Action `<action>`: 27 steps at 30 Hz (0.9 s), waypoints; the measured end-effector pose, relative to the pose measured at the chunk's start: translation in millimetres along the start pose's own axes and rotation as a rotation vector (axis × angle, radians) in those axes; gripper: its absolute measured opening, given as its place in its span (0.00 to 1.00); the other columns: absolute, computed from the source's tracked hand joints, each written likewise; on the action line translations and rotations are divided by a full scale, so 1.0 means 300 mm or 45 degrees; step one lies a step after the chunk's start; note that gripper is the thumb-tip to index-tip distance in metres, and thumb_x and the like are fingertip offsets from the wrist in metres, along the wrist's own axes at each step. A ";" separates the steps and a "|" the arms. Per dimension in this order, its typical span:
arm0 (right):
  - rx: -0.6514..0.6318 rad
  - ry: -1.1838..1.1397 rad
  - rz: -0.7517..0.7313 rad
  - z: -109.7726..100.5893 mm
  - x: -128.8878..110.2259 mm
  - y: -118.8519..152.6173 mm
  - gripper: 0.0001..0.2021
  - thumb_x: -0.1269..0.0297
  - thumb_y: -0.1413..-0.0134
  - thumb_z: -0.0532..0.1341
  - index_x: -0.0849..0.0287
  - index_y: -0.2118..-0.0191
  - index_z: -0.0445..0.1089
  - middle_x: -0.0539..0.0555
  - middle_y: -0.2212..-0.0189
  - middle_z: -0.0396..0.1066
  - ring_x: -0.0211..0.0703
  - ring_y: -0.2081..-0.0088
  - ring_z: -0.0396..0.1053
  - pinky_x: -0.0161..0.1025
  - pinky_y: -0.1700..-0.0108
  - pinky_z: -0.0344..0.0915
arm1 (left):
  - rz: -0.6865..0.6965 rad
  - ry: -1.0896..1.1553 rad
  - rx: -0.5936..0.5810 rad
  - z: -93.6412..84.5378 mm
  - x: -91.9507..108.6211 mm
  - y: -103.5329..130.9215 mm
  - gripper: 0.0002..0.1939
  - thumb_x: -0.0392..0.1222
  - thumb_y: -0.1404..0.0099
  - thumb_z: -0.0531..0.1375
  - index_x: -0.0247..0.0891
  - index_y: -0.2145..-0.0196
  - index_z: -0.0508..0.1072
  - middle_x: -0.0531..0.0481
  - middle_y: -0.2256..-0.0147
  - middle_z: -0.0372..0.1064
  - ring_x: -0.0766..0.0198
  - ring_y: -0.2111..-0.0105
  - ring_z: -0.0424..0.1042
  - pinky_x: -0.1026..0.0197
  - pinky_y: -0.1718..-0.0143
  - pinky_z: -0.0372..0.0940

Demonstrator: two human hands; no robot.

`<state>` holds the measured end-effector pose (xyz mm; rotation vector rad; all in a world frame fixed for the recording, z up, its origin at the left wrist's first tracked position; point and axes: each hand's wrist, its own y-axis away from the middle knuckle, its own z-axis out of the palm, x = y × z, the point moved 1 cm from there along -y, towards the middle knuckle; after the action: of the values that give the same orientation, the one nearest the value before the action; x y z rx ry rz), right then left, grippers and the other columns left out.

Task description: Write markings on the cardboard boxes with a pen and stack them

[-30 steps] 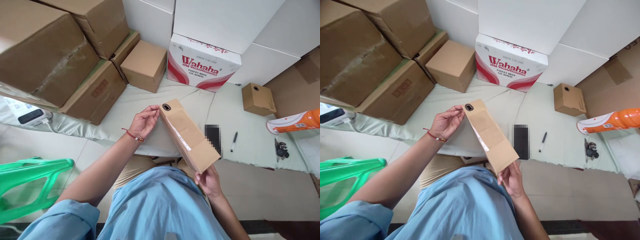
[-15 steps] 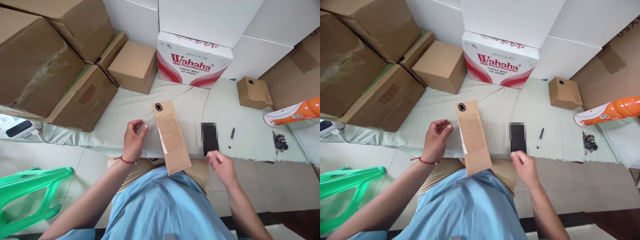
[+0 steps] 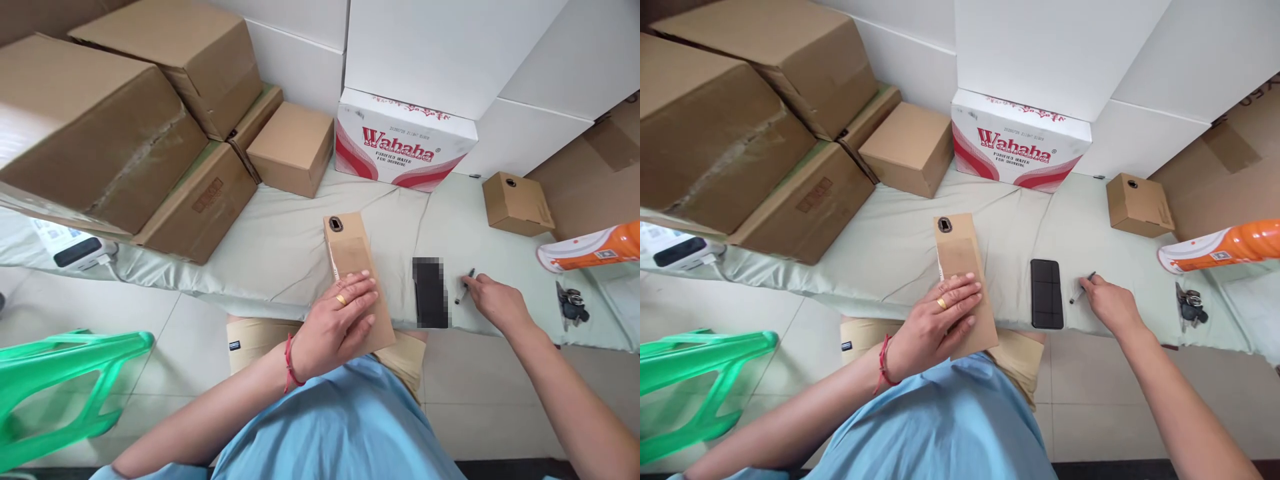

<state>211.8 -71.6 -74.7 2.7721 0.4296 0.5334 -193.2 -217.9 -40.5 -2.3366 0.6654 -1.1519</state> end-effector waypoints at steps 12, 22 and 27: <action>0.609 -0.356 0.155 -0.160 0.026 0.022 0.03 0.64 0.43 0.64 0.51 0.68 0.68 0.55 0.75 0.74 0.48 0.74 0.69 0.44 0.71 0.50 | 0.116 -0.131 0.000 0.050 -0.044 0.018 0.19 0.33 0.27 0.59 0.33 0.40 0.74 0.38 0.42 0.81 0.50 0.38 0.77 0.46 0.34 0.72; 0.574 -2.287 -0.241 -0.557 -0.448 -0.043 0.14 0.53 0.44 0.69 0.54 0.56 0.74 0.53 0.68 0.81 0.36 0.77 0.67 0.35 0.78 0.58 | 0.234 -0.001 0.151 0.102 -0.102 0.058 0.27 0.35 0.32 0.54 0.36 0.37 0.73 0.38 0.46 0.82 0.50 0.41 0.78 0.45 0.37 0.69; 0.380 -2.276 -0.448 -0.634 -0.709 -0.153 0.08 0.59 0.45 0.67 0.54 0.62 0.71 0.46 0.77 0.75 0.34 0.79 0.61 0.34 0.75 0.58 | 0.259 0.020 0.222 0.129 -0.119 0.070 0.30 0.36 0.36 0.53 0.36 0.37 0.73 0.38 0.47 0.83 0.49 0.43 0.80 0.45 0.39 0.69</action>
<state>-63.1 -60.1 13.1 2.1168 0.4411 -1.9781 -185.4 -206.2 -95.7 -2.0652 0.7565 -1.0911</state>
